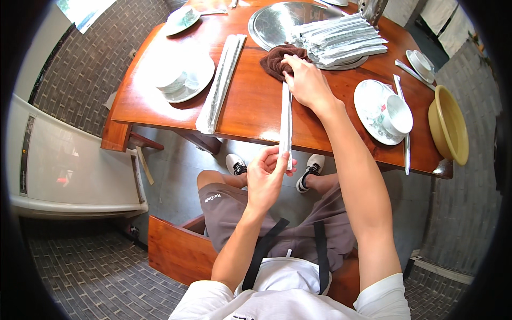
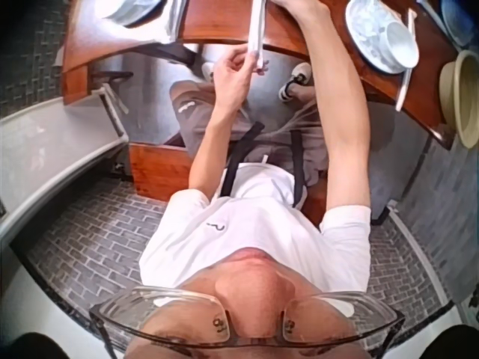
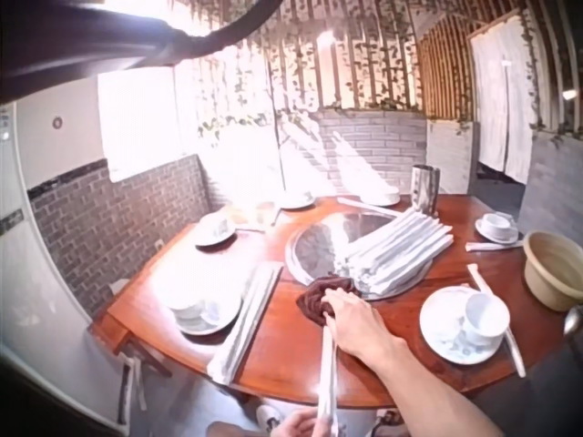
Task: The person wipes a wooden dining table with a brown cloth, moving around stacked dishes and a central metal tray. They then pick up wrapped chopsticks one by one and wipe them with the cloth before placing them back on the table.
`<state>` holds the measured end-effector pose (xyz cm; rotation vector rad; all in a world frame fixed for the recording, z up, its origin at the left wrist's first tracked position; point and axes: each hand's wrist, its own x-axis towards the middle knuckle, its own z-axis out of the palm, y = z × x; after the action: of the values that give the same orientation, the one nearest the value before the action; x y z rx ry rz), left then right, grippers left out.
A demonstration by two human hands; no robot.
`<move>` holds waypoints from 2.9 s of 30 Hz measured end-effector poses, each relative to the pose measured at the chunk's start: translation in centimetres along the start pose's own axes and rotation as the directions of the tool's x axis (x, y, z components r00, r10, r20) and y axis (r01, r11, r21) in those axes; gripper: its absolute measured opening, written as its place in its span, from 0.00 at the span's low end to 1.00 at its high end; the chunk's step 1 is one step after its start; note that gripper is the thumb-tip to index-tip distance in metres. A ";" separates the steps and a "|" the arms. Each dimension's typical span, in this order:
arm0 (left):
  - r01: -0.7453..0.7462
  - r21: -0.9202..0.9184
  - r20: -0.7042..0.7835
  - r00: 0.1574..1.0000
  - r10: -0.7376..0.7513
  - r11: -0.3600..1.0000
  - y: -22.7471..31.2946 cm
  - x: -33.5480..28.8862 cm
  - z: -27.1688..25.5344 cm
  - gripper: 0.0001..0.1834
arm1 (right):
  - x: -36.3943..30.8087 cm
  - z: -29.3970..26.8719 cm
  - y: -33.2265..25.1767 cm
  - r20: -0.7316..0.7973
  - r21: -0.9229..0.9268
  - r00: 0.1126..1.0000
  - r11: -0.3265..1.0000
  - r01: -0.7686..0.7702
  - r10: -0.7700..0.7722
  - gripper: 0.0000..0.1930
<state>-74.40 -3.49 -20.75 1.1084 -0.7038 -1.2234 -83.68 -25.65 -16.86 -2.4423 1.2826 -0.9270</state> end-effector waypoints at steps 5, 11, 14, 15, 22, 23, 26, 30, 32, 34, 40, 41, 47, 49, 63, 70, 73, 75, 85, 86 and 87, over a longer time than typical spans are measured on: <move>-0.183 0.228 -0.097 0.973 0.210 0.956 0.1 -0.5 0.5 0.13 | -0.6 -0.5 -0.9 0.001 0.161 0.992 0.979 -0.121 0.122 0.15; -0.526 0.722 0.115 0.732 0.672 0.450 0.1 -0.2 -0.2 0.21 | -7.0 -4.8 -3.9 0.007 0.505 1.000 0.863 -0.023 0.022 0.15; -0.563 0.757 0.161 0.654 0.739 0.332 -0.4 0.1 -0.3 0.22 | -11.1 -4.7 -5.2 0.075 0.258 0.965 0.940 0.225 -0.251 0.17; -0.579 0.757 0.180 0.629 0.756 0.302 -0.8 0.3 -0.4 0.23 | -11.7 -4.5 -5.6 0.058 0.241 0.963 0.940 0.241 -0.262 0.17; -0.655 0.726 0.301 0.577 0.760 0.210 -1.1 0.3 -1.4 0.27 | -9.4 -2.9 -5.3 0.018 0.057 0.986 0.985 0.164 -0.165 0.14; -0.658 0.723 0.307 0.581 0.753 0.213 -1.0 0.2 -1.6 0.27 | -8.5 -2.3 -4.8 0.003 0.034 0.988 0.987 0.156 -0.156 0.14; -0.667 0.711 0.320 0.588 0.743 0.221 -0.8 0.2 -1.9 0.25 | -5.5 -0.6 -3.0 -0.031 0.002 0.991 0.991 0.132 -0.132 0.14; -0.670 0.711 0.323 0.582 0.747 0.215 -0.6 0.4 -1.8 0.22 | -1.2 0.5 -1.2 -0.091 0.002 0.994 0.999 0.053 -0.053 0.13; -0.668 0.713 0.310 0.575 0.757 0.215 -0.6 0.6 -1.6 0.20 | 0.4 1.0 -0.8 -0.087 -0.023 0.996 1.000 0.012 -0.014 0.12; -0.664 0.712 0.279 0.566 0.776 0.228 -0.6 0.9 -1.5 0.18 | 0.7 1.1 -0.3 -0.102 0.073 0.994 0.997 -0.033 0.040 0.12; -0.351 0.339 -0.266 0.854 0.447 0.873 0.4 0.1 -2.2 0.08 | -3.9 -2.1 -0.1 -0.167 0.536 0.976 0.844 -0.032 0.143 0.14; -0.251 0.182 -0.341 0.891 0.300 0.951 0.4 0.0 -2.7 0.09 | -5.6 -3.5 -1.1 -0.130 0.563 0.975 0.823 -0.077 0.181 0.14; -0.353 0.104 -0.421 0.832 0.362 0.930 2.0 1.5 -3.9 0.11 | -11.1 -5.3 -2.7 -0.174 0.496 0.965 0.864 -0.085 0.194 0.13; -0.385 0.139 -0.456 0.793 0.404 0.913 2.7 2.4 -4.4 0.12 | -11.2 -5.4 -2.7 -0.162 0.516 0.965 0.851 -0.097 0.208 0.13; -0.324 0.777 -0.313 0.545 0.778 0.540 3.0 2.6 -5.1 0.20 | -11.1 -5.1 -2.1 -0.205 0.532 0.967 0.846 -0.021 0.153 0.13; -0.662 0.635 0.404 0.723 0.560 0.398 10.4 12.7 6.5 0.06 | -11.1 -4.4 -1.9 -0.298 0.421 0.951 0.906 0.050 0.085 0.13; -0.772 0.623 0.601 0.575 0.555 0.126 9.4 21.1 10.6 0.09 | -10.9 -4.2 -2.2 -0.299 0.461 0.948 0.886 0.041 0.112 0.13; -0.752 0.643 0.671 0.466 0.576 -0.141 7.8 25.2 12.4 0.09 | -10.9 -4.2 -2.2 -0.306 0.463 0.945 0.885 0.045 0.112 0.13; -0.581 0.813 0.518 0.698 0.493 -0.033 7.5 28.5 14.6 0.07 | -10.9 -4.2 -2.3 -0.290 0.484 0.949 0.875 0.031 0.126 0.14; -0.576 0.815 0.481 0.732 0.482 0.061 8.2 28.0 14.7 0.07 | -10.9 -4.3 -2.2 -0.292 0.495 0.946 0.869 0.025 0.139 0.14; -0.563 0.812 0.443 0.765 0.467 0.153 9.0 27.6 14.4 0.07 | -10.9 -4.4 -2.2 -0.293 0.507 0.944 0.862 0.021 0.150 0.13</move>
<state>-77.30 -34.32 -11.08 1.4984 -1.8430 -0.1099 -89.55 -15.20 -17.06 -1.8792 1.0288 -1.4780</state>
